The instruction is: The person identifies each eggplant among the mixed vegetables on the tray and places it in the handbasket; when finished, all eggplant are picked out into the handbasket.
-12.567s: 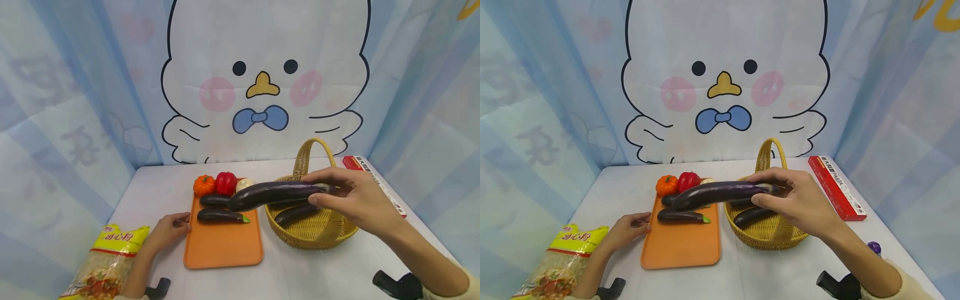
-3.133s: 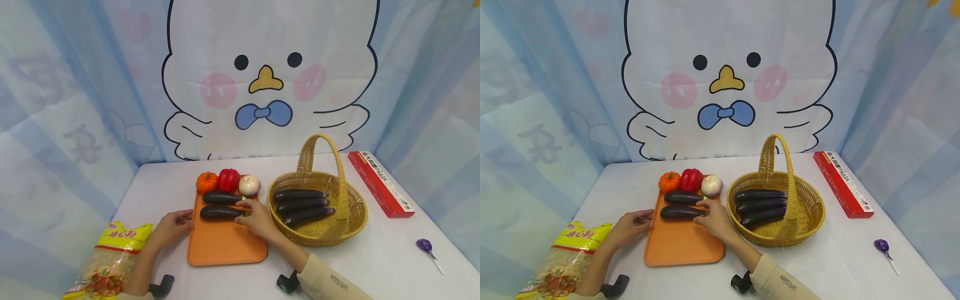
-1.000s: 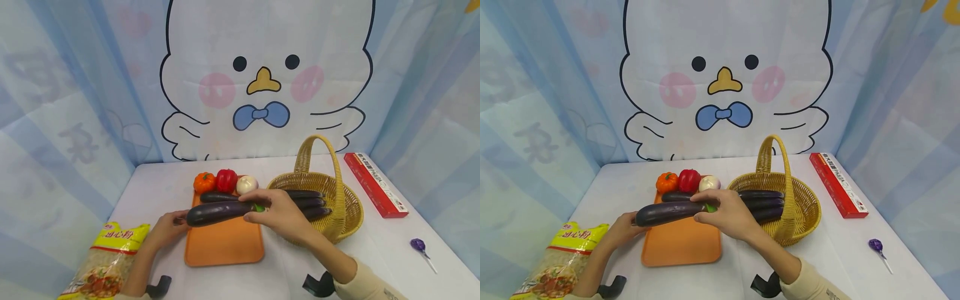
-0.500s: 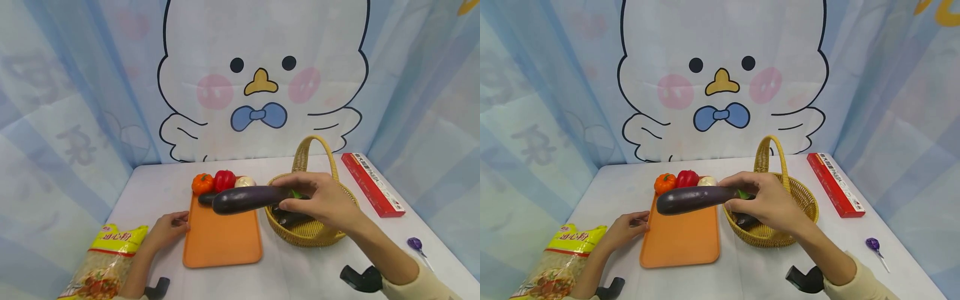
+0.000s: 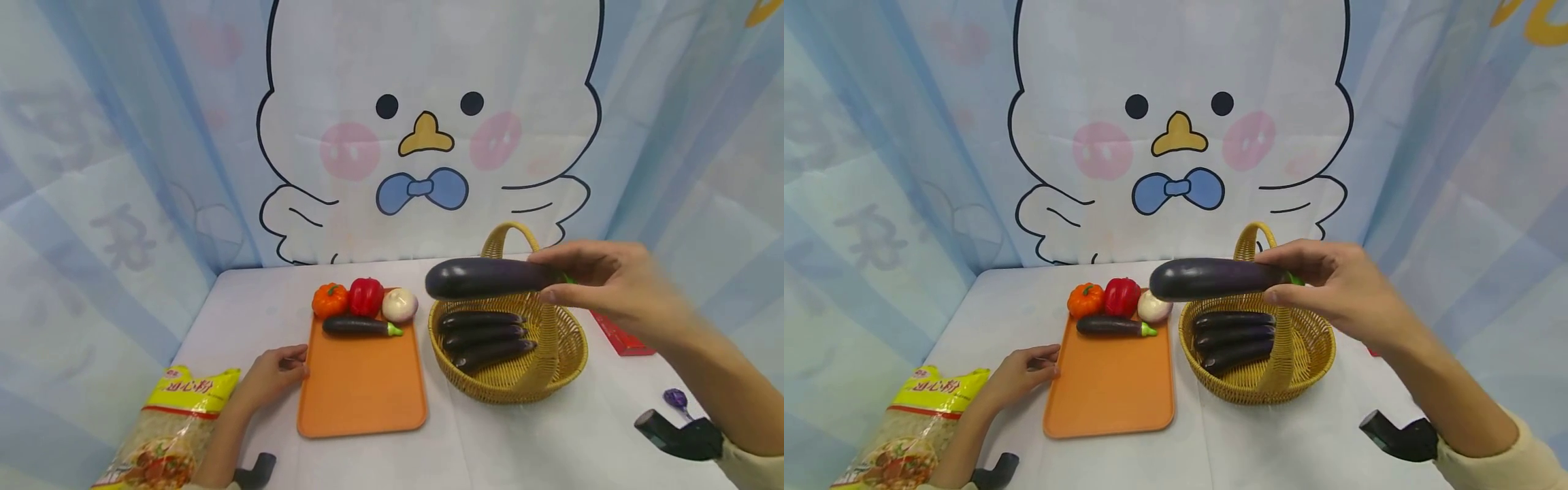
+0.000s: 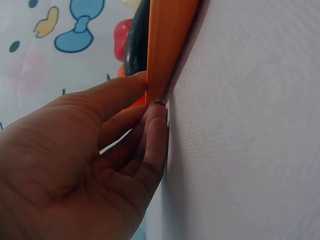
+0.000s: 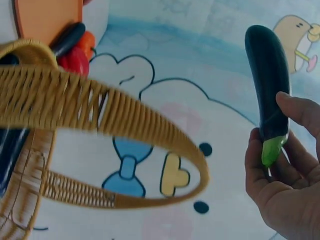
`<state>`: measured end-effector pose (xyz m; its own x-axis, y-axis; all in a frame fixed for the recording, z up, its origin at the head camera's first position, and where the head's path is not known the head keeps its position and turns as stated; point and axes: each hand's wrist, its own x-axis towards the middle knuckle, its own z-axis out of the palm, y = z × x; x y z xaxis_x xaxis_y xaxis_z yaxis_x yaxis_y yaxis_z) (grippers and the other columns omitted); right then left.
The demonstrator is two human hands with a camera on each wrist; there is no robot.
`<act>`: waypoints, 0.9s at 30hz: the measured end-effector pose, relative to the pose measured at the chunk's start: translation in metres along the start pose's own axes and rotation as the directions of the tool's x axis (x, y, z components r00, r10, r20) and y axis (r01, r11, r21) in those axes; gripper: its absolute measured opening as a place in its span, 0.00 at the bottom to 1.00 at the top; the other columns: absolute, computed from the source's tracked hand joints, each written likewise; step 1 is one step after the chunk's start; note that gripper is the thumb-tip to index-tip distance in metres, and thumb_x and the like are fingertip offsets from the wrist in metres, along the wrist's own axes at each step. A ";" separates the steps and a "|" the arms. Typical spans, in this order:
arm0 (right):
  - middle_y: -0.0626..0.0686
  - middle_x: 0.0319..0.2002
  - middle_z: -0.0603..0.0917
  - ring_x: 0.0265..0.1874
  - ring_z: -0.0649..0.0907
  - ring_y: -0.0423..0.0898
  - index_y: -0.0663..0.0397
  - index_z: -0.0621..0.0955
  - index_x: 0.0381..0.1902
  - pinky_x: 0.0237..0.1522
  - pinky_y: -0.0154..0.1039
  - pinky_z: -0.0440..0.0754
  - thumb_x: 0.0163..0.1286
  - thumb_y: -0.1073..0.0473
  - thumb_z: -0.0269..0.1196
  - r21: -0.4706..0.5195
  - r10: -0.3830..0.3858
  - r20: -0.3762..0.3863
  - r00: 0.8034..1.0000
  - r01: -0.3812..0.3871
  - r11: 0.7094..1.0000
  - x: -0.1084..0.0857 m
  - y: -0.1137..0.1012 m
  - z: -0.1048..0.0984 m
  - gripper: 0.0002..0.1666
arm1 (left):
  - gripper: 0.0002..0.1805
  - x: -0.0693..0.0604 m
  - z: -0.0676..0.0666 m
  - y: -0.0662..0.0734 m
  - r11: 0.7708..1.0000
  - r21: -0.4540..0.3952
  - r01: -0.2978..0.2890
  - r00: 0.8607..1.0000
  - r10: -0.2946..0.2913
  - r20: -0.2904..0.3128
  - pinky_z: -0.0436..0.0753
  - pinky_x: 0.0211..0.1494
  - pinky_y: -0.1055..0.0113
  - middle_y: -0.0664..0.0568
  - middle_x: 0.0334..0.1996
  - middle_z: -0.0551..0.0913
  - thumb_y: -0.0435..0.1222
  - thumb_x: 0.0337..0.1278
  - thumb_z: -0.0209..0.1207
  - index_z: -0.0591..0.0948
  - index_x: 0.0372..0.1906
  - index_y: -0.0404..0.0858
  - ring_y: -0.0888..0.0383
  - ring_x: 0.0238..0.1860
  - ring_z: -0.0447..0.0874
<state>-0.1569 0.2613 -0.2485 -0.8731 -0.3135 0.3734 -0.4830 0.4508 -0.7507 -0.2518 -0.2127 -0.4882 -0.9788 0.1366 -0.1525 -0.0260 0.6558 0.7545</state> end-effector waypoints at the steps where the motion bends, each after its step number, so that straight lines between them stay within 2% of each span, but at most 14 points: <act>1: 0.57 0.45 0.85 0.39 0.86 0.50 0.60 0.82 0.54 0.39 0.36 0.85 0.59 0.73 0.70 -0.005 0.019 -0.016 1.000 -0.019 1.000 -0.002 0.001 -0.006 0.24 | 0.28 0.000 0.000 0.000 1.000 -0.002 0.001 1.000 -0.001 0.001 0.78 0.58 0.52 0.55 0.47 0.84 0.42 0.60 0.66 0.77 0.65 0.40 0.58 0.45 0.80; 6: 0.54 0.45 0.85 0.40 0.84 0.47 0.59 0.81 0.56 0.41 0.31 0.83 0.62 0.72 0.68 -0.109 0.095 -0.122 0.988 -0.108 0.988 -0.013 0.012 -0.034 0.23 | 0.29 0.002 0.000 -0.001 1.000 0.001 -0.002 1.000 0.002 0.006 0.78 0.58 0.52 0.55 0.47 0.84 0.42 0.60 0.66 0.77 0.66 0.40 0.58 0.46 0.80; 11: 0.45 0.47 0.83 0.42 0.81 0.39 0.57 0.80 0.59 0.43 0.21 0.75 0.65 0.68 0.67 -0.216 0.147 -0.236 0.961 -0.199 0.956 -0.026 0.029 -0.062 0.23 | 0.28 0.001 -0.001 -0.001 1.000 0.001 -0.013 1.000 0.013 0.004 0.78 0.58 0.51 0.54 0.47 0.84 0.42 0.60 0.66 0.77 0.65 0.40 0.57 0.46 0.81; 14: 0.39 0.48 0.81 0.44 0.78 0.36 0.54 0.78 0.61 0.47 0.20 0.71 0.66 0.66 0.67 -0.254 0.161 -0.292 0.943 -0.238 0.937 -0.036 0.040 -0.077 0.25 | 0.28 0.000 -0.001 0.000 1.000 -0.002 -0.020 1.000 0.020 0.011 0.78 0.58 0.51 0.53 0.48 0.84 0.42 0.61 0.66 0.77 0.65 0.39 0.56 0.46 0.81; 16: 0.37 0.47 0.80 0.44 0.77 0.34 0.54 0.77 0.62 0.47 0.22 0.70 0.66 0.69 0.66 -0.245 0.144 -0.316 0.938 -0.228 0.942 -0.042 0.049 -0.088 0.26 | 0.29 0.000 -0.001 0.000 1.000 -0.004 -0.018 1.000 0.018 0.012 0.78 0.59 0.51 0.53 0.48 0.84 0.42 0.61 0.66 0.77 0.65 0.39 0.56 0.46 0.81; 22: 0.35 0.46 0.82 0.43 0.79 0.31 0.60 0.77 0.61 0.48 0.20 0.69 0.63 0.82 0.59 -0.185 0.042 -0.326 0.944 -0.107 0.977 -0.055 0.081 -0.116 0.29 | 0.29 0.000 -0.001 0.000 1.000 -0.002 -0.019 1.000 0.020 0.010 0.78 0.59 0.51 0.53 0.49 0.84 0.42 0.61 0.65 0.76 0.66 0.39 0.56 0.47 0.81; 26: 0.32 0.44 0.81 0.42 0.78 0.29 0.56 0.78 0.61 0.52 0.18 0.66 0.65 0.80 0.59 -0.178 0.078 -0.343 0.936 -0.146 0.973 -0.062 0.098 -0.125 0.28 | 0.29 0.000 -0.001 -0.001 1.000 -0.002 -0.016 1.000 0.016 0.007 0.78 0.59 0.51 0.53 0.49 0.84 0.41 0.61 0.65 0.76 0.66 0.39 0.56 0.47 0.81; 27: 0.30 0.43 0.81 0.42 0.78 0.27 0.54 0.78 0.61 0.57 0.20 0.63 0.66 0.79 0.60 -0.180 0.098 -0.348 0.932 -0.169 0.969 -0.063 0.102 -0.126 0.28 | 0.29 0.000 -0.001 -0.001 1.000 -0.001 -0.015 1.000 0.015 0.009 0.78 0.59 0.51 0.53 0.49 0.84 0.42 0.61 0.65 0.76 0.66 0.39 0.57 0.47 0.81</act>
<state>-0.1595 0.4324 -0.2800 -0.8844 0.0429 0.4648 -0.3327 0.6406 -0.6921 -0.2523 -0.2145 -0.4886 -0.9771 0.1534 -0.1474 -0.0118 0.6526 0.7576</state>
